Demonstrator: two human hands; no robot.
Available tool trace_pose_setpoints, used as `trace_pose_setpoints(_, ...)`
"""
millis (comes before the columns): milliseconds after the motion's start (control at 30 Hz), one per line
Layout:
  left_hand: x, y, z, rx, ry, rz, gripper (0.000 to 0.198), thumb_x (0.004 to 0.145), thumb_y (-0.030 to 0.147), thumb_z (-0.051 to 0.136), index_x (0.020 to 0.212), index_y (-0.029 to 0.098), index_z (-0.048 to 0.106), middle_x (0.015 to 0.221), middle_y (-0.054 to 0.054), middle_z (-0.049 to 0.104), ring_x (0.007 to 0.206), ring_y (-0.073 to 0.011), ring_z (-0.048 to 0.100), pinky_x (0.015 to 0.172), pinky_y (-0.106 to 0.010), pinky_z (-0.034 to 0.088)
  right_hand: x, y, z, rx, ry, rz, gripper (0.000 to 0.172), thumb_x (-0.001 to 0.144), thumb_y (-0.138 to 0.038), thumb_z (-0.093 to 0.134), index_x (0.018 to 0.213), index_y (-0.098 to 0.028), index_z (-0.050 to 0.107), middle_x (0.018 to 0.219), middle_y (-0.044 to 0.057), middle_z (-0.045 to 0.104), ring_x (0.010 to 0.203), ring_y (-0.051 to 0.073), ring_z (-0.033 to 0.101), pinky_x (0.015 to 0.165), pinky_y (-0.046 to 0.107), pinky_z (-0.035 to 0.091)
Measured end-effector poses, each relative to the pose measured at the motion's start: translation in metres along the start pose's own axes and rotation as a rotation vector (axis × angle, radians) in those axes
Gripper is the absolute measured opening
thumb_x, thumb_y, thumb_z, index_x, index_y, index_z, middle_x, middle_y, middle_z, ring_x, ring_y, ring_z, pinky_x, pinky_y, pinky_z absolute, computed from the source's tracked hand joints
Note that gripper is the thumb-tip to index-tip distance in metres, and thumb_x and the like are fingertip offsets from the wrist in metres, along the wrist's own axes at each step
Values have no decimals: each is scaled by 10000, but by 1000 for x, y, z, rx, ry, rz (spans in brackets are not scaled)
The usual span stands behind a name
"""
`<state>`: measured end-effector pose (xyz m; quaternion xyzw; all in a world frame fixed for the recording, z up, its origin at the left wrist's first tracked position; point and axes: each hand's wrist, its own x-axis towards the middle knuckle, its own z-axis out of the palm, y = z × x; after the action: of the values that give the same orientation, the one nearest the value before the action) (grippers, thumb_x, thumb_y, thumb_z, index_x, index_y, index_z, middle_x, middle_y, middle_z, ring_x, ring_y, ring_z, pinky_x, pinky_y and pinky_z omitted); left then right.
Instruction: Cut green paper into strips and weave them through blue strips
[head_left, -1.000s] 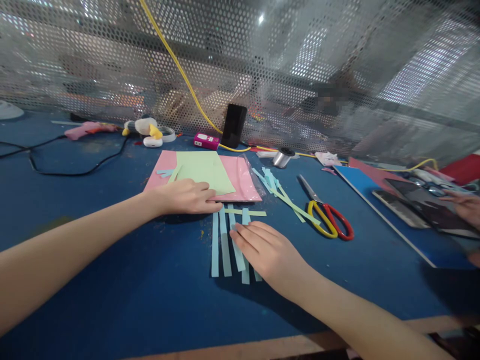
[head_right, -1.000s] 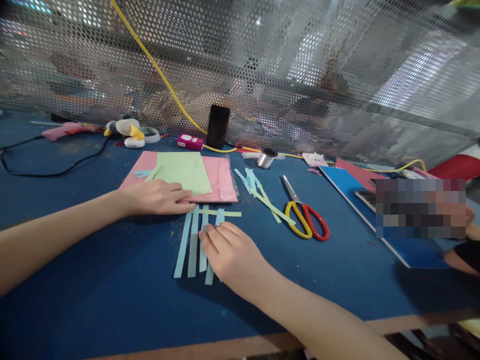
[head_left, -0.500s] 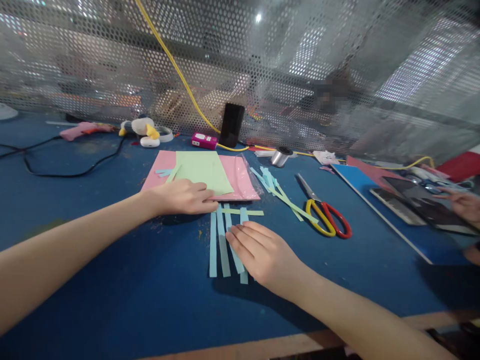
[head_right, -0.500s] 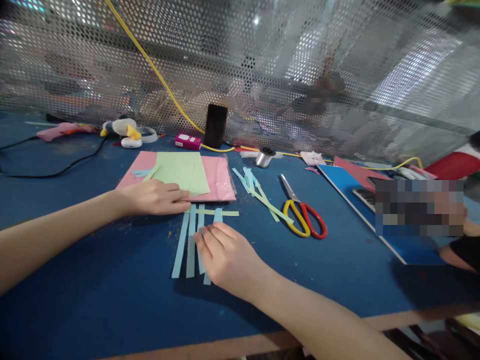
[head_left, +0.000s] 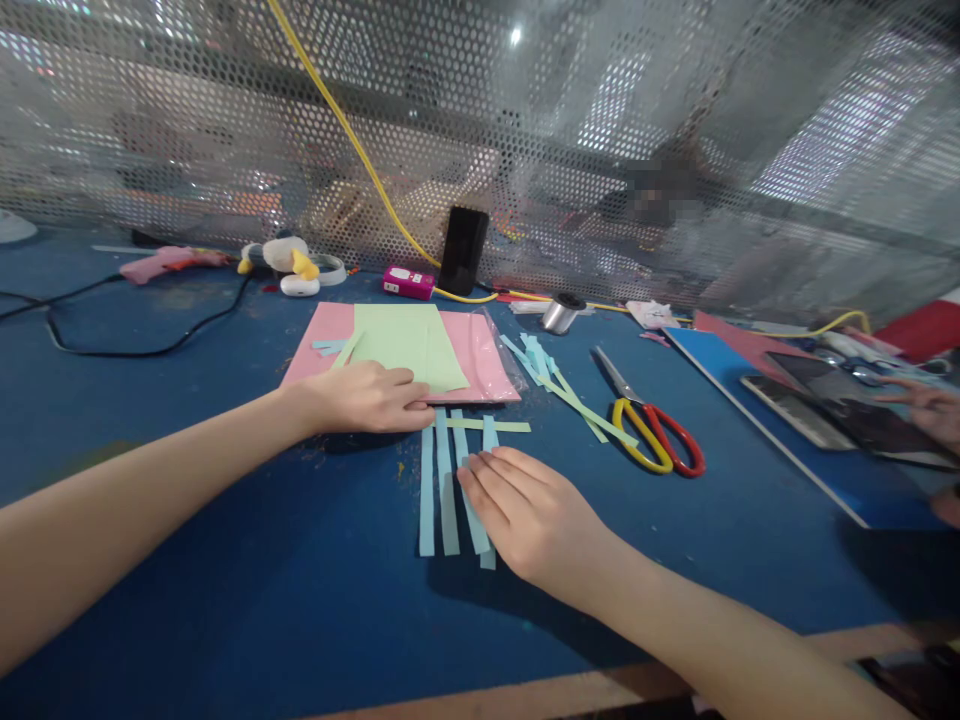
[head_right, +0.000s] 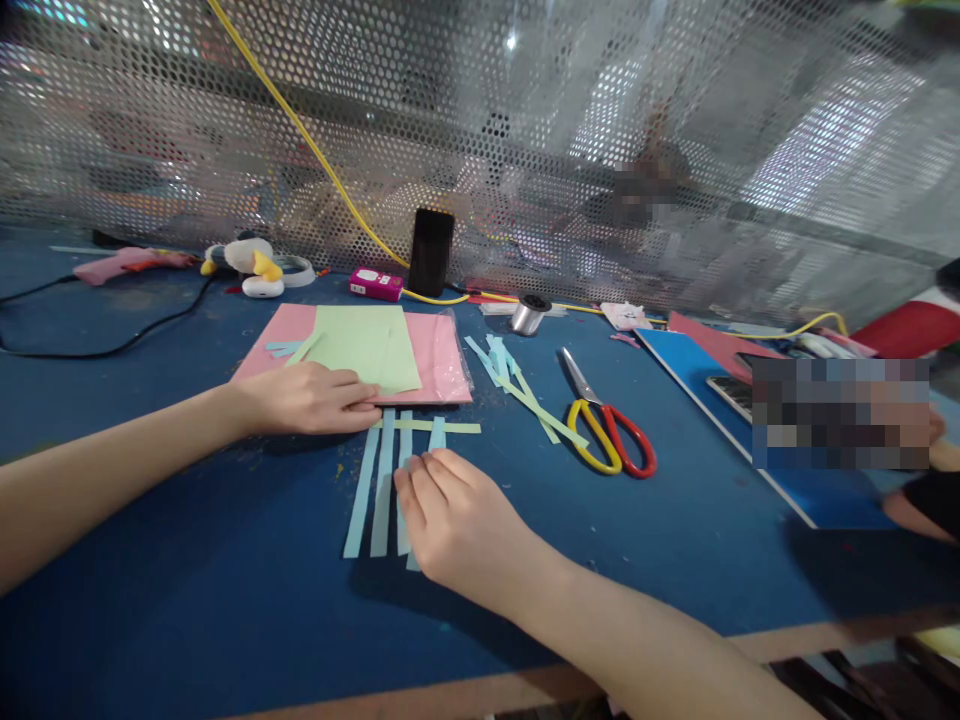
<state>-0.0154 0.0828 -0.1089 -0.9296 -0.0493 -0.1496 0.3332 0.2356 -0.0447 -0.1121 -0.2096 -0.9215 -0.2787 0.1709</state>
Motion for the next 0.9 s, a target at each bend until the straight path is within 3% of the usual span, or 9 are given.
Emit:
trace_pose_setpoints(167,0,0,-1,-20,-35,-10,167,938,77,494,959,205,599,800,-32,678,639,-137,569,430,-216,393,0,-1,1,-7,-14,2,227,896,8,538,1036,18,715,993,209,752,955,275,719,900,429,589)
trace_pose_setpoints(333,-1,1,0,-93,30,-42,214,922,62,509,1047,212,597,829,-36,691,652,-130,583,438,-196,405,0,0,1,-1,-20,8,229,900,-2,535,1038,7,718,1004,197,753,962,269,715,905,421,584)
trace_pose_setpoints(500,0,1,-2,-12,-27,2,180,942,107,506,1062,196,607,852,-48,693,661,-134,601,418,-212,400,1,0,1,-2,-18,4,227,900,1,537,1035,10,719,986,196,756,949,266,717,896,418,587)
trace_pose_setpoints(900,-1,1,-3,-54,-16,11,198,951,98,491,1067,185,625,889,-69,713,698,-149,629,436,-222,428,4,0,6,13,-4,8,228,890,14,552,1058,35,705,990,219,750,956,282,723,889,429,597)
